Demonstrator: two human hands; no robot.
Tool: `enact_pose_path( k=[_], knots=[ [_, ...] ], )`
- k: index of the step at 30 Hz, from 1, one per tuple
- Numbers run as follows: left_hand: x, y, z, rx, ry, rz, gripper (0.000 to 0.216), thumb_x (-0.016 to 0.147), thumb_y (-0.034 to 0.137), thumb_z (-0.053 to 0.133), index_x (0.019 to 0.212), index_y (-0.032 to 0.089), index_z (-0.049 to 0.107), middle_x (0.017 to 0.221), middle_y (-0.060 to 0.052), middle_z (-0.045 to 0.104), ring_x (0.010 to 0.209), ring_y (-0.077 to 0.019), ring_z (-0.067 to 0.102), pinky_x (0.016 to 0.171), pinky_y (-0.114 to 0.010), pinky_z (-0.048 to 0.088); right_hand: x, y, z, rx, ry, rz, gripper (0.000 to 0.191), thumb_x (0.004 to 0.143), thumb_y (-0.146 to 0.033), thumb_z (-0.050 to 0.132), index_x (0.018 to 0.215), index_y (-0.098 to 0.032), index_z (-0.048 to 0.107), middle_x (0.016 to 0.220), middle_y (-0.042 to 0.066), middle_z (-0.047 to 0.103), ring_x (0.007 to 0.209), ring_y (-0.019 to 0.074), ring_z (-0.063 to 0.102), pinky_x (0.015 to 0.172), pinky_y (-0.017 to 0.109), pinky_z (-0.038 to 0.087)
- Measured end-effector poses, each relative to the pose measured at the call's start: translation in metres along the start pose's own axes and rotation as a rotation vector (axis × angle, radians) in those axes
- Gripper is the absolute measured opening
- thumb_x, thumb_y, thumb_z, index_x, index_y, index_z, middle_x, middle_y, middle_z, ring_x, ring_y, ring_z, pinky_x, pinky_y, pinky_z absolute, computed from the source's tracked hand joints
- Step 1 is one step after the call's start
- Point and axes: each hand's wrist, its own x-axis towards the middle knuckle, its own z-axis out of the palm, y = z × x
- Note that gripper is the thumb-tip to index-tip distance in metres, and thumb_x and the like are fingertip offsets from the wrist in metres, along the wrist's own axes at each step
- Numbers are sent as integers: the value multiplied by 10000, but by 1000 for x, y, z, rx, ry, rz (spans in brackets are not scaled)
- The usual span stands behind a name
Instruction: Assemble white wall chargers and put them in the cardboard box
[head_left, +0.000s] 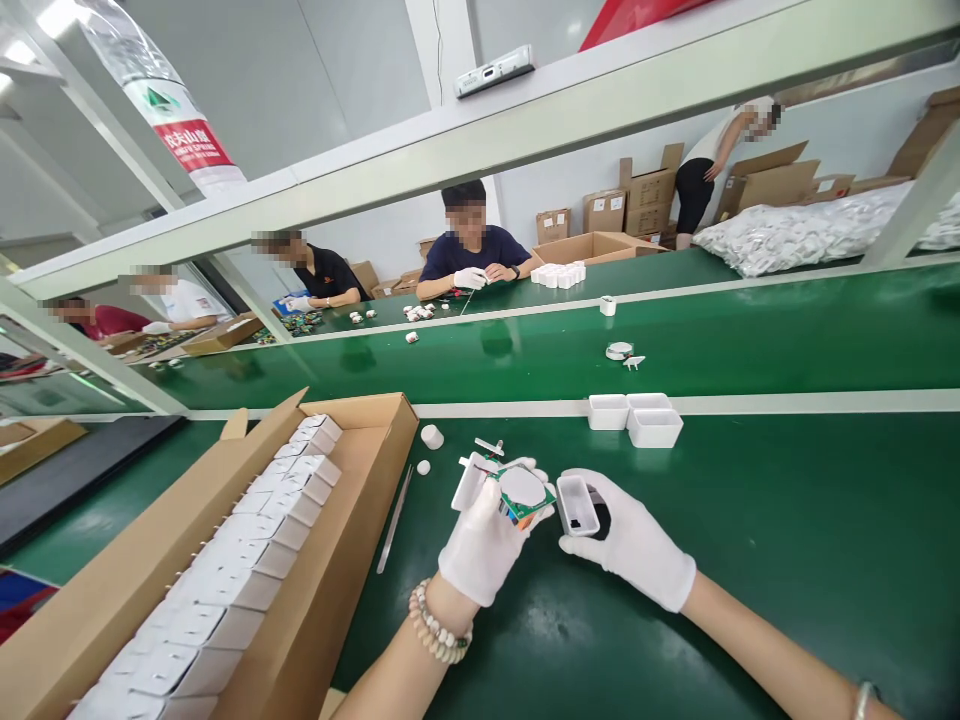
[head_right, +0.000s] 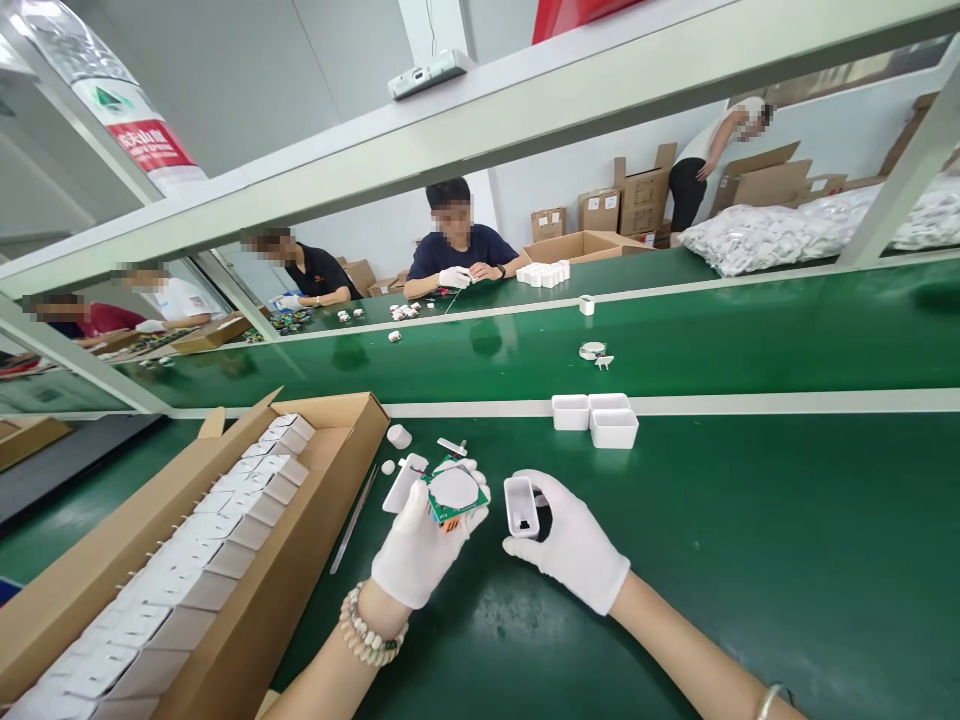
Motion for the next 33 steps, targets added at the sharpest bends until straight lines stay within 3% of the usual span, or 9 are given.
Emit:
enact_pose_path(
  k=[7, 14, 22, 33],
  knots=[
    [3, 1, -4, -20, 57, -16, 459, 770, 494, 675, 1055, 135, 651, 1039, -102, 653, 1007, -232, 601, 808, -329, 519, -7, 0, 3, -62, -20, -44, 616, 675, -291, 720, 1229, -230, 457, 1262, 86, 565, 1135, 265, 555, 1010, 457, 429],
    [1, 0, 3, 132, 87, 164, 312, 777, 347, 708, 1043, 209, 624, 1028, -50, 643, 977, -210, 602, 896, -387, 477, -6, 12, 10, -184, -25, -52, 583, 662, -302, 714, 1197, -219, 497, 1204, 88, 586, 1094, 281, 569, 956, 471, 456],
    [2, -1, 0, 348, 96, 162, 434, 712, 372, 751, 1064, 156, 620, 989, -91, 649, 960, -245, 599, 917, -408, 437, -8, 17, 11, -324, 24, -110, 676, 652, -338, 710, 1260, -198, 452, 1264, 117, 555, 1158, 316, 525, 974, 499, 416],
    [3, 0, -1, 570, 57, 220, 481, 650, 398, 786, 1048, 179, 625, 956, -67, 646, 901, -229, 606, 795, -346, 479, -8, 15, 11, -311, 20, -100, 626, 644, -337, 717, 1207, -192, 486, 1226, 123, 580, 1123, 318, 550, 945, 497, 437]
  ],
)
